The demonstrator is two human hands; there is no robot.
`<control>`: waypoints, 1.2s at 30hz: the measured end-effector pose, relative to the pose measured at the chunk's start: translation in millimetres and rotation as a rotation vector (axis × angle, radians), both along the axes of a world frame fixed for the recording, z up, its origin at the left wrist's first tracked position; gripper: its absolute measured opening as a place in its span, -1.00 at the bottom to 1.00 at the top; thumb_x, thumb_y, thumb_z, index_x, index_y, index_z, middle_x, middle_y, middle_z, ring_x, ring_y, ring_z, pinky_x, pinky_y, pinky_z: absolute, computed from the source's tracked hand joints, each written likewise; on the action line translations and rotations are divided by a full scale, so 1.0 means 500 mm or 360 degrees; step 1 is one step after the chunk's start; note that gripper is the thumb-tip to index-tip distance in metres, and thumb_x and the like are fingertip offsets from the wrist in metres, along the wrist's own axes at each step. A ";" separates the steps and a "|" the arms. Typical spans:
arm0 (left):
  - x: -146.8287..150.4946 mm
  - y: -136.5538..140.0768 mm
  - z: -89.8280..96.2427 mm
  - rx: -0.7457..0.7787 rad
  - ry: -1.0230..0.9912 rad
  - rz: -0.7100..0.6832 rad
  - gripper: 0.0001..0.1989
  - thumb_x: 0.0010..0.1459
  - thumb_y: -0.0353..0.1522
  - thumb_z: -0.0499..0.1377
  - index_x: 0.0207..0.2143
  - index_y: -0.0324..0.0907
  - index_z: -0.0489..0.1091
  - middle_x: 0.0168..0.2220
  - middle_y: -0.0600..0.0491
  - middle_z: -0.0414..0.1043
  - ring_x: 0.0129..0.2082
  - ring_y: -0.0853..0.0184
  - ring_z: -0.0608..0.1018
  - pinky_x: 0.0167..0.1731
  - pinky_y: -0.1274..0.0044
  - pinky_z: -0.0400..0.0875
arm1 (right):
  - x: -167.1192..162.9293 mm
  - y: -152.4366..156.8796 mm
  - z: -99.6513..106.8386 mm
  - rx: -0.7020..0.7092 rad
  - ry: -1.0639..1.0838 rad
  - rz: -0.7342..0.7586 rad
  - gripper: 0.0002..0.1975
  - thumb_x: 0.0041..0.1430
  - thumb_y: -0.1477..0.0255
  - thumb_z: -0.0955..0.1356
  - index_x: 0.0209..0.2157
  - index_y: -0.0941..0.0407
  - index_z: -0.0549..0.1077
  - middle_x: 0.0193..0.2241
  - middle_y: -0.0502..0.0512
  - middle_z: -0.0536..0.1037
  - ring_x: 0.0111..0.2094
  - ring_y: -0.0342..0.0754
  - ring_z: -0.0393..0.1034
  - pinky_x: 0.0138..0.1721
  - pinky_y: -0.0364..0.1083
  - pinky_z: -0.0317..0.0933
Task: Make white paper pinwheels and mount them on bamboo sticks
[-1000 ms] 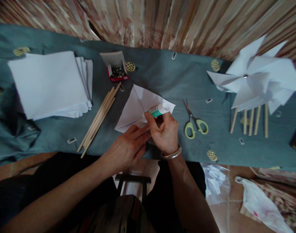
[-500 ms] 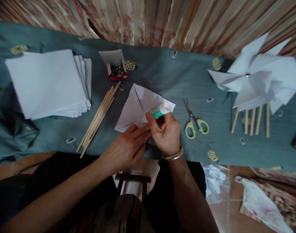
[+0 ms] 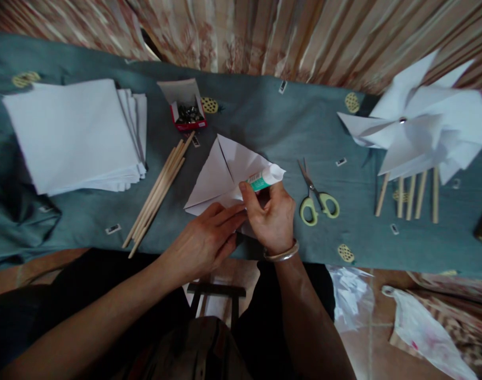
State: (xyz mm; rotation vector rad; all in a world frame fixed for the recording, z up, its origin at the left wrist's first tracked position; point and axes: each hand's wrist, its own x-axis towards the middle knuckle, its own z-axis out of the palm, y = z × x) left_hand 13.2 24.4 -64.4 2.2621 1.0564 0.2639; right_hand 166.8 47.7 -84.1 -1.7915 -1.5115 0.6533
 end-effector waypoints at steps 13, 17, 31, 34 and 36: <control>0.000 -0.003 -0.006 0.0017 -0.0042 0.0018 -0.67 0.18 -0.49 0.09 0.01 -0.31 0.37 0.10 -0.15 0.40 -0.12 0.15 0.45 -0.08 0.29 0.46 | 0.003 0.000 -0.005 0.0021 0.0028 -0.0007 -0.71 0.13 0.17 0.38 -0.28 0.12 0.45 -0.46 0.04 0.54 -0.44 -0.04 0.45 -0.36 -0.03 0.33; 0.000 -0.003 -0.006 0.0023 -0.0039 0.0016 -0.67 0.18 -0.49 0.09 0.01 -0.35 0.36 0.11 -0.16 0.39 -0.11 0.15 0.44 -0.08 0.30 0.46 | 0.003 0.000 -0.004 0.0009 0.0027 -0.0002 -0.74 0.13 0.19 0.38 -0.29 0.10 0.45 -0.48 0.02 0.54 -0.46 -0.06 0.45 -0.38 -0.05 0.33; 0.001 -0.002 -0.003 0.0029 -0.0010 0.0004 -0.66 0.18 -0.49 0.08 0.01 -0.34 0.37 0.11 -0.13 0.39 -0.14 0.16 0.44 -0.08 0.30 0.46 | -0.003 -0.003 0.002 -0.0031 0.0075 -0.0004 -0.73 0.11 0.19 0.40 -0.36 0.13 0.46 -0.49 0.04 0.53 -0.46 -0.06 0.44 -0.37 -0.04 0.32; 0.000 -0.002 -0.004 0.0024 -0.0014 0.0009 -0.66 0.18 -0.49 0.08 0.01 -0.32 0.37 0.10 -0.12 0.40 -0.15 0.17 0.44 -0.10 0.31 0.47 | -0.006 -0.005 0.000 -0.0038 0.0103 -0.0007 -0.75 0.10 0.21 0.41 -0.36 0.13 0.48 -0.50 0.03 0.54 -0.44 -0.05 0.45 -0.35 -0.04 0.32; 0.000 -0.002 -0.005 0.0027 -0.0021 0.0013 -0.67 0.18 -0.49 0.09 0.01 -0.32 0.38 0.09 -0.13 0.40 -0.15 0.17 0.44 -0.10 0.31 0.46 | -0.010 -0.003 -0.003 -0.0025 0.0194 -0.0014 -0.75 0.09 0.22 0.43 -0.35 0.13 0.48 -0.49 0.03 0.55 -0.43 -0.06 0.45 -0.35 -0.05 0.32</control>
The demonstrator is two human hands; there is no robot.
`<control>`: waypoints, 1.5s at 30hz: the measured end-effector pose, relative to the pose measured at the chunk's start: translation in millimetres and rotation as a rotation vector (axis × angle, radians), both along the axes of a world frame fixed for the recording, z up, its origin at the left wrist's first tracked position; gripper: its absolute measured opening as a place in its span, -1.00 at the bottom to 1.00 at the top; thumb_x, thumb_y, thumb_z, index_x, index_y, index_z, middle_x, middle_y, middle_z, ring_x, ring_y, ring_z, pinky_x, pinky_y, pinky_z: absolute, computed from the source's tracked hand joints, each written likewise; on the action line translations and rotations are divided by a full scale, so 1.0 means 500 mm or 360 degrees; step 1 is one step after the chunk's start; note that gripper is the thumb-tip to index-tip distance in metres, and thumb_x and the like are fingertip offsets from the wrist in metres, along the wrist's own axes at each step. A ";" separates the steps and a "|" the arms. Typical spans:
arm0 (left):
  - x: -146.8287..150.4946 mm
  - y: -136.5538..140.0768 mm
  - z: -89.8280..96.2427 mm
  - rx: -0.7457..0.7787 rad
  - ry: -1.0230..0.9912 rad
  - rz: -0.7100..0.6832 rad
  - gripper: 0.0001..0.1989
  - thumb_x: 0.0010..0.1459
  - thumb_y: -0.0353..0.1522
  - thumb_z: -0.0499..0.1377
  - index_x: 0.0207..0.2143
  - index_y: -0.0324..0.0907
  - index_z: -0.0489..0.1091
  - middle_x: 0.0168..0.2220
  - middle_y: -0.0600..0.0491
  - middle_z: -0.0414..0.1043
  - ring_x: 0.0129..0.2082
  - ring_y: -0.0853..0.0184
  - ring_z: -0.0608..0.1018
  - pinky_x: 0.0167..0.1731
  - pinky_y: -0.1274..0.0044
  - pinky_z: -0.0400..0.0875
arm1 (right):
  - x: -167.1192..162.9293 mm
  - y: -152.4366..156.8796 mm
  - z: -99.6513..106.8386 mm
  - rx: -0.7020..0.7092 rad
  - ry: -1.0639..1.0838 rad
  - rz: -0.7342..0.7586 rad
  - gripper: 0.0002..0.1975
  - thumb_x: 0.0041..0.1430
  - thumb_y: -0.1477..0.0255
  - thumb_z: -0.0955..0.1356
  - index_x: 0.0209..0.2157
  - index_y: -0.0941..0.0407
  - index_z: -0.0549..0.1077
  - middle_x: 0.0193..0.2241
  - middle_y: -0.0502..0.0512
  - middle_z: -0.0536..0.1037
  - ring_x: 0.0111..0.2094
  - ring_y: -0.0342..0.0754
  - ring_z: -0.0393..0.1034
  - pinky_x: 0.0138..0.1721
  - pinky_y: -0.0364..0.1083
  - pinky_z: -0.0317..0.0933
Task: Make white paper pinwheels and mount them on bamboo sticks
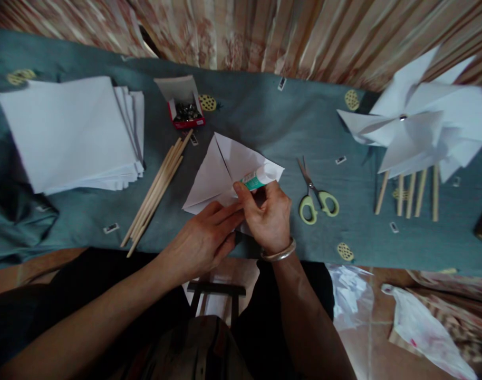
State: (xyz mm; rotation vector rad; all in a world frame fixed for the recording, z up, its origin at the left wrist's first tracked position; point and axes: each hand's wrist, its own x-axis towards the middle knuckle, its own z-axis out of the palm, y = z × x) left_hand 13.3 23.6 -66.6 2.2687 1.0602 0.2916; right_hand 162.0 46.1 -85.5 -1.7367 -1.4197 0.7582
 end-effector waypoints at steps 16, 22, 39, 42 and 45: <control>-0.011 -0.006 -0.010 -0.0423 -0.0874 0.0494 -0.65 0.19 -0.34 0.19 0.03 -0.19 0.41 0.07 -0.11 0.46 0.05 0.21 0.51 0.06 0.34 0.42 | 0.045 0.008 0.041 -0.0215 0.1406 -0.0062 -0.73 0.11 0.13 0.38 -0.28 0.02 0.52 -0.27 0.03 0.58 -0.30 -0.11 0.47 -0.29 -0.09 0.39; -0.005 0.002 -0.006 -0.1054 -0.1417 0.1022 -0.62 -0.02 -0.29 0.35 -0.13 -0.23 0.50 -0.15 -0.06 0.59 -0.23 0.28 0.60 -0.19 0.47 0.51 | 0.040 -0.018 0.042 -0.0307 0.1378 0.0077 -0.69 0.11 0.10 0.38 -0.26 0.03 0.52 -0.45 0.00 0.54 -0.45 -0.12 0.44 -0.37 -0.07 0.39; -0.005 -0.012 -0.002 -0.1102 -0.1547 0.1155 -0.58 -0.13 -0.30 0.40 -0.17 -0.24 0.53 -0.25 -0.01 0.60 -0.34 0.33 0.59 -0.30 0.52 0.50 | 0.019 -0.047 0.045 -0.0355 0.1419 0.0013 -0.72 -0.05 0.17 0.50 -0.36 0.06 0.55 -0.44 -0.02 0.59 -0.51 -0.19 0.39 -0.41 -0.14 0.36; -0.006 -0.015 -0.002 -0.1104 -0.1533 0.1155 -0.58 -0.12 -0.31 0.39 -0.16 -0.24 0.53 -0.23 -0.03 0.60 -0.33 0.31 0.59 -0.29 0.51 0.50 | 0.018 -0.052 0.046 -0.0329 0.1404 0.0017 -0.73 -0.07 0.19 0.51 -0.37 0.06 0.56 -0.43 -0.03 0.59 -0.50 -0.20 0.38 -0.41 -0.15 0.34; -0.006 -0.020 -0.003 -0.1087 -0.1520 0.1167 -0.59 -0.12 -0.32 0.39 -0.16 -0.25 0.53 -0.22 -0.04 0.60 -0.33 0.32 0.59 -0.29 0.52 0.50 | 0.016 -0.056 0.047 -0.0309 0.1371 0.0040 -0.74 -0.09 0.20 0.52 -0.38 0.05 0.57 -0.44 -0.04 0.59 -0.50 -0.21 0.37 -0.41 -0.16 0.31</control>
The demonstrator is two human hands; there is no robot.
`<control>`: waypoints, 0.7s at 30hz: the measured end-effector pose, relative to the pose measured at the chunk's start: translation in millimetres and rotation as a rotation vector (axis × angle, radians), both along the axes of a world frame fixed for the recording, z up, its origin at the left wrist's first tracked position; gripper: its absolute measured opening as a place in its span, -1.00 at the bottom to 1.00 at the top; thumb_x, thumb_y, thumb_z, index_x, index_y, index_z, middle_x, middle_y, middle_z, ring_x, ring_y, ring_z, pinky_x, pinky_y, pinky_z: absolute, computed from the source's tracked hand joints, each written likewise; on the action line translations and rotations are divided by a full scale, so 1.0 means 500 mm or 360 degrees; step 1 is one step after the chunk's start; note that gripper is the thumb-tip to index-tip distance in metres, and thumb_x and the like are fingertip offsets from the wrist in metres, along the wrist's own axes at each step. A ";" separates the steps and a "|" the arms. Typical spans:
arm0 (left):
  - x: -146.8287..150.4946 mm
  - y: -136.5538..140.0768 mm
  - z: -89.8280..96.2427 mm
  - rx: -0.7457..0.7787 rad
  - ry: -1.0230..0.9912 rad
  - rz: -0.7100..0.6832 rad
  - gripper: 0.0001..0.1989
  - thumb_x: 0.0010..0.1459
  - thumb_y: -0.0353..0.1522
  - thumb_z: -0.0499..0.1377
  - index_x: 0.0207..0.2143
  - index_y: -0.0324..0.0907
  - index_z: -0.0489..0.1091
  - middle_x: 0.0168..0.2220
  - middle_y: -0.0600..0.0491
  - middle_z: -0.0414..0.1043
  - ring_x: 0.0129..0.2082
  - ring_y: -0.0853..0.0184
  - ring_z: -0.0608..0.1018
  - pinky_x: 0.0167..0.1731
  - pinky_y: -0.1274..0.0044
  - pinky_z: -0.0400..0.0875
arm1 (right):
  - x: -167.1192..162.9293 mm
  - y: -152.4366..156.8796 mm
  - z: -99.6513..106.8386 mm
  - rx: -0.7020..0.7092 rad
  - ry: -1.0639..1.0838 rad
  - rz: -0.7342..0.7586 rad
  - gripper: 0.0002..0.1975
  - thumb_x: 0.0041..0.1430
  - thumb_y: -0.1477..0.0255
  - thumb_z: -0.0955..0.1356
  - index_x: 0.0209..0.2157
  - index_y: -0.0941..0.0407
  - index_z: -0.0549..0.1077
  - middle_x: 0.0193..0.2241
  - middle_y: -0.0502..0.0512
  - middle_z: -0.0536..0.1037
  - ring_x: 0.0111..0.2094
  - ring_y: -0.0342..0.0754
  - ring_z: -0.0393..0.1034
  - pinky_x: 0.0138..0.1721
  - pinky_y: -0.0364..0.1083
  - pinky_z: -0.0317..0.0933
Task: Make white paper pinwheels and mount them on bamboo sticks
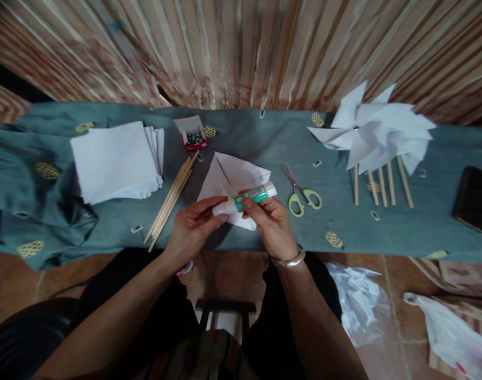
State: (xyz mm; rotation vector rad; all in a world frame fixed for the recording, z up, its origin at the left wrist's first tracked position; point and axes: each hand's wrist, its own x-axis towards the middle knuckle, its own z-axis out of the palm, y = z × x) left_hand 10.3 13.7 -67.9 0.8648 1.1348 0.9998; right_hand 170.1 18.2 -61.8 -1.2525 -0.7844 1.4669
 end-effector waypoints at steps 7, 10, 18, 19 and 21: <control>-0.002 -0.010 -0.005 0.0054 -0.0024 -0.0010 -0.61 -0.09 -0.31 0.38 -0.15 -0.24 0.53 -0.16 -0.06 0.60 -0.22 0.26 0.61 -0.15 0.45 0.51 | -0.015 -0.012 -0.004 -0.0081 0.0116 -0.0034 -0.74 -0.15 0.19 0.54 -0.42 0.03 0.58 -0.39 -0.01 0.63 -0.45 -0.17 0.39 -0.41 -0.14 0.30; -0.004 -0.012 -0.009 0.0091 -0.0053 0.0001 -0.61 -0.09 -0.30 0.38 -0.15 -0.23 0.54 -0.13 -0.06 0.60 -0.16 0.22 0.61 -0.08 0.40 0.50 | -0.027 -0.019 -0.009 -0.0058 0.0097 -0.0045 -0.72 -0.16 0.18 0.54 -0.41 0.04 0.58 -0.40 -0.01 0.63 -0.44 -0.16 0.39 -0.40 -0.14 0.29; -0.015 -0.029 -0.003 0.0190 -0.0041 -0.0045 -0.65 -0.07 -0.28 0.37 -0.19 -0.20 0.57 -0.12 -0.05 0.60 -0.11 0.20 0.60 -0.01 0.37 0.45 | -0.055 -0.045 -0.023 0.0019 0.0084 -0.0045 -0.73 -0.20 0.21 0.56 -0.48 0.06 0.57 -0.49 -0.06 0.58 -0.50 -0.18 0.33 -0.44 -0.14 0.24; -0.018 -0.031 -0.002 0.0195 -0.0038 -0.0042 -0.66 -0.08 -0.28 0.38 -0.20 -0.20 0.57 -0.14 -0.04 0.61 -0.12 0.21 0.60 -0.03 0.38 0.46 | -0.057 -0.048 -0.023 0.0022 0.0069 -0.0026 -0.73 -0.19 0.20 0.56 -0.47 0.06 0.58 -0.49 -0.05 0.59 -0.50 -0.18 0.33 -0.44 -0.14 0.24; -0.029 -0.031 -0.001 0.0201 -0.0037 -0.0007 -0.67 -0.12 -0.29 0.39 -0.24 -0.20 0.57 -0.19 -0.02 0.62 -0.19 0.24 0.60 -0.09 0.42 0.48 | -0.061 -0.053 -0.021 0.0032 0.0018 0.0023 -0.72 -0.18 0.19 0.55 -0.44 0.06 0.59 -0.47 -0.03 0.60 -0.48 -0.17 0.35 -0.44 -0.14 0.24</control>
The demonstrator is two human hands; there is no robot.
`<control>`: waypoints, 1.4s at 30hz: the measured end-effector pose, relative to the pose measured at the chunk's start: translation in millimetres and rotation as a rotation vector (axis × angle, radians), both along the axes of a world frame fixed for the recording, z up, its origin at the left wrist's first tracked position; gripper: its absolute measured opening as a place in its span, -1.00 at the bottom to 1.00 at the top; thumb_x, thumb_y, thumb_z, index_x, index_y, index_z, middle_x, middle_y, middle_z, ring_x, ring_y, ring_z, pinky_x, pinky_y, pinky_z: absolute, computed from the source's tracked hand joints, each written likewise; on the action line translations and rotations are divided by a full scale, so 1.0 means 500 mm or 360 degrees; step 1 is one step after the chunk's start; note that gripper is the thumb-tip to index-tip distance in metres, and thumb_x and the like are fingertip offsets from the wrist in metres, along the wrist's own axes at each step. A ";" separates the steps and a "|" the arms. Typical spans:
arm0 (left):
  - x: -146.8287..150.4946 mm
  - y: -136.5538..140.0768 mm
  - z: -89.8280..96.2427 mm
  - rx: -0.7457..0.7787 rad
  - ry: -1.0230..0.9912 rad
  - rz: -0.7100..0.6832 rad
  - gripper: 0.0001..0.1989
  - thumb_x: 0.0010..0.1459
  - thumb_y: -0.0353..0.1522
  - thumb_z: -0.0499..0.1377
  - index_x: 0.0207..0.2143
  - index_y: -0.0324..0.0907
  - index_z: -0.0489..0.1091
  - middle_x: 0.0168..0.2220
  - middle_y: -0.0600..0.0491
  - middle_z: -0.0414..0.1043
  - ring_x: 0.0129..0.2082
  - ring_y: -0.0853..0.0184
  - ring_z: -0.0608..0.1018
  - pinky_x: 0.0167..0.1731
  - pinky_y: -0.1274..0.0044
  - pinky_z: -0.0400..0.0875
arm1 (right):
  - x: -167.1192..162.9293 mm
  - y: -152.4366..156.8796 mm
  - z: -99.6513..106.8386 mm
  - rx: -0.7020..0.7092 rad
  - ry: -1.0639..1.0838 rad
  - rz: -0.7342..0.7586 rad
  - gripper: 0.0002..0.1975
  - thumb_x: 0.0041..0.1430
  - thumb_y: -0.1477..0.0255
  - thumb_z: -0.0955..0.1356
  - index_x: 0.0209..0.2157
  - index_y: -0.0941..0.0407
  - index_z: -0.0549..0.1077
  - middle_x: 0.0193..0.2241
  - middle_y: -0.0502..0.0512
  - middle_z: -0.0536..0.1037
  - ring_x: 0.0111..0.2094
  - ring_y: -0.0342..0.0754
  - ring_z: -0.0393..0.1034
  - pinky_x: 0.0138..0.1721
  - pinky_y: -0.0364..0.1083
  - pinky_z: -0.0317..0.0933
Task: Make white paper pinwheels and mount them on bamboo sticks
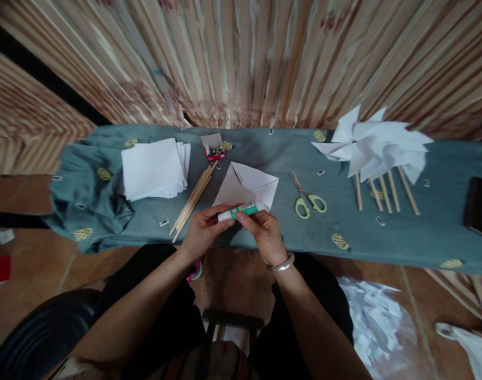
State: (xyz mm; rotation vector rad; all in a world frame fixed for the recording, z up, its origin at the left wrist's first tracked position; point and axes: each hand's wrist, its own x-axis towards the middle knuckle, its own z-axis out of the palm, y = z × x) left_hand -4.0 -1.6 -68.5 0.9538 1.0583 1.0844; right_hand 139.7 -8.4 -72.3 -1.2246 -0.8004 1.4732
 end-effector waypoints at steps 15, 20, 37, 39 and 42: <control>-0.234 0.041 -0.027 0.0413 0.1619 0.0653 -0.70 0.00 -0.29 0.22 -0.21 -0.21 0.56 -0.23 -0.03 0.60 -0.19 0.21 0.57 -0.10 0.43 0.42 | 0.094 -0.022 0.011 0.0132 -0.0423 0.0064 -0.66 -0.02 0.13 0.47 -0.26 0.06 0.60 -0.24 0.13 0.63 -0.33 -0.09 0.43 -0.37 -0.12 0.28; -0.228 0.042 -0.049 0.0450 0.1788 0.0567 -0.72 0.02 -0.28 0.19 -0.23 -0.21 0.52 -0.24 -0.03 0.56 -0.20 0.20 0.54 -0.13 0.41 0.41 | 0.107 -0.024 0.012 0.0168 -0.0498 0.0081 -0.67 0.01 0.13 0.45 -0.25 0.05 0.60 -0.25 0.12 0.63 -0.36 -0.09 0.41 -0.38 -0.11 0.29; -0.213 0.041 -0.037 0.0576 0.1932 0.0389 -0.66 0.05 -0.21 0.22 -0.16 -0.22 0.46 -0.28 -0.01 0.44 -0.32 0.25 0.49 -0.23 0.42 0.41 | 0.117 -0.036 0.008 0.0241 -0.0817 0.0173 -0.64 0.04 0.14 0.43 -0.24 0.12 0.57 -0.48 0.04 0.52 -0.53 -0.17 0.30 -0.50 -0.15 0.19; -0.216 0.040 -0.033 0.0594 0.1935 0.0407 -0.62 0.05 -0.20 0.24 -0.13 -0.23 0.46 -0.25 -0.03 0.44 -0.30 0.23 0.49 -0.22 0.41 0.42 | 0.115 -0.036 0.007 0.0255 -0.0849 0.0188 -0.64 0.04 0.15 0.42 -0.23 0.13 0.57 -0.47 0.05 0.53 -0.52 -0.16 0.32 -0.49 -0.15 0.21; -0.209 0.034 -0.021 0.0793 0.1934 0.0462 -0.61 0.09 -0.21 0.24 -0.07 -0.23 0.44 -0.18 -0.06 0.43 -0.15 0.18 0.49 -0.11 0.35 0.42 | 0.117 -0.036 0.002 0.0296 -0.0957 0.0195 -0.65 0.08 0.16 0.40 -0.21 0.12 0.56 -0.45 0.06 0.55 -0.50 -0.12 0.37 -0.45 -0.11 0.27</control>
